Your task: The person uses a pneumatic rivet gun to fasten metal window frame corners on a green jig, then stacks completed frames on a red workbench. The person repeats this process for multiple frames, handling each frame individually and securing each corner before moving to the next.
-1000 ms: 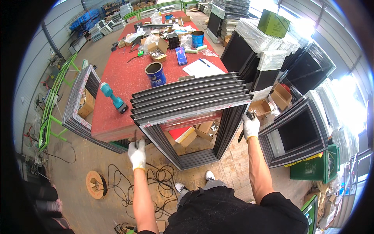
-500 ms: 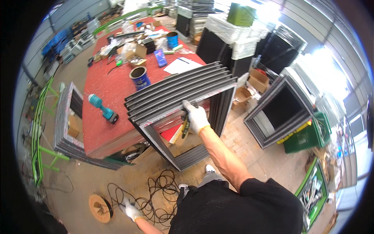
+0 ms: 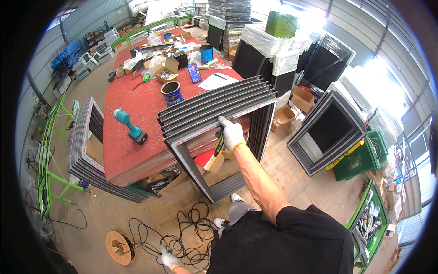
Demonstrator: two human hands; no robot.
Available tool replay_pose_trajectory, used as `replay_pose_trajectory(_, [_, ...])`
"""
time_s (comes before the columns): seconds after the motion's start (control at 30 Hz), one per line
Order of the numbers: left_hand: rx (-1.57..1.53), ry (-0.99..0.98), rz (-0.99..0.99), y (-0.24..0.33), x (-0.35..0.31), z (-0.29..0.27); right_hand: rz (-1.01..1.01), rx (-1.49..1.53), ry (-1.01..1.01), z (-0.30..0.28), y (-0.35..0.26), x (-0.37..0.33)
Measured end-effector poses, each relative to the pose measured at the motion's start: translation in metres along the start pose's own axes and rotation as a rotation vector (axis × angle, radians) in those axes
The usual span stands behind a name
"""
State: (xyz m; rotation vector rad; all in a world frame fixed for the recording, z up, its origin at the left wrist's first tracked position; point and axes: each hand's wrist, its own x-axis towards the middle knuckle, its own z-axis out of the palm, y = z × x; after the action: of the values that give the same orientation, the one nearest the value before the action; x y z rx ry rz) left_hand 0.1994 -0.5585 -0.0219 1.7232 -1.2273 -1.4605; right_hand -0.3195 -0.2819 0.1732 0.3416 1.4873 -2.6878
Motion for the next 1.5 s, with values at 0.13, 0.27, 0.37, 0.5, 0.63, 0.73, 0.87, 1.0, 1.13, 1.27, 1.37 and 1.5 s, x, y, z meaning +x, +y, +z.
replay_pose_trajectory(0.13, [-0.025, 0.019, -0.054, 0.011, -0.039, 0.018, 0.012, 0.009, -0.020, -0.014, -0.007, 0.016])
replay_pose_trajectory(0.27, [-0.071, 0.011, -0.088, 0.002, -0.069, 0.036, 0.046, -0.087, -0.073, -0.015, -0.014, 0.013])
replay_pose_trajectory(0.37, [-0.081, -0.020, -0.112, -0.009, -0.077, 0.045, 0.073, -0.273, -0.111, -0.013, -0.024, 0.000])
replay_pose_trajectory(0.5, [-0.012, -0.024, -0.106, -0.015, -0.084, 0.062, 0.112, -0.505, -0.336, -0.027, -0.046, -0.017])
replay_pose_trajectory(0.63, [0.163, -0.185, -0.191, -0.012, -0.124, 0.065, 0.100, -0.731, -0.511, -0.079, -0.072, -0.034])
replay_pose_trajectory(0.73, [0.178, -0.313, -0.131, -0.008, -0.155, 0.089, 0.074, -1.006, -0.437, -0.143, -0.116, -0.028])
replay_pose_trajectory(0.87, [0.258, -0.389, -0.084, -0.022, -0.194, 0.130, -0.008, -1.371, -0.053, -0.262, -0.193, 0.007])
replay_pose_trajectory(1.0, [0.433, -0.389, -0.102, -0.066, -0.226, 0.177, -0.107, -1.726, 0.209, -0.412, -0.275, 0.073])
replay_pose_trajectory(1.13, [0.469, -0.385, -0.197, -0.112, -0.285, 0.216, -0.198, -1.690, 0.475, -0.566, -0.349, 0.153])
replay_pose_trajectory(1.27, [0.584, -0.329, -0.098, -0.112, -0.390, 0.259, -0.206, -1.925, 0.600, -0.680, -0.405, 0.224])
replay_pose_trajectory(1.37, [0.634, -0.287, -0.044, -0.096, -0.464, 0.276, -0.094, -2.098, 0.639, -0.737, -0.436, 0.257])
replay_pose_trajectory(1.5, [0.741, -0.287, 0.045, -0.090, -0.501, 0.273, -0.131, -2.305, 0.615, -0.781, -0.458, 0.298])
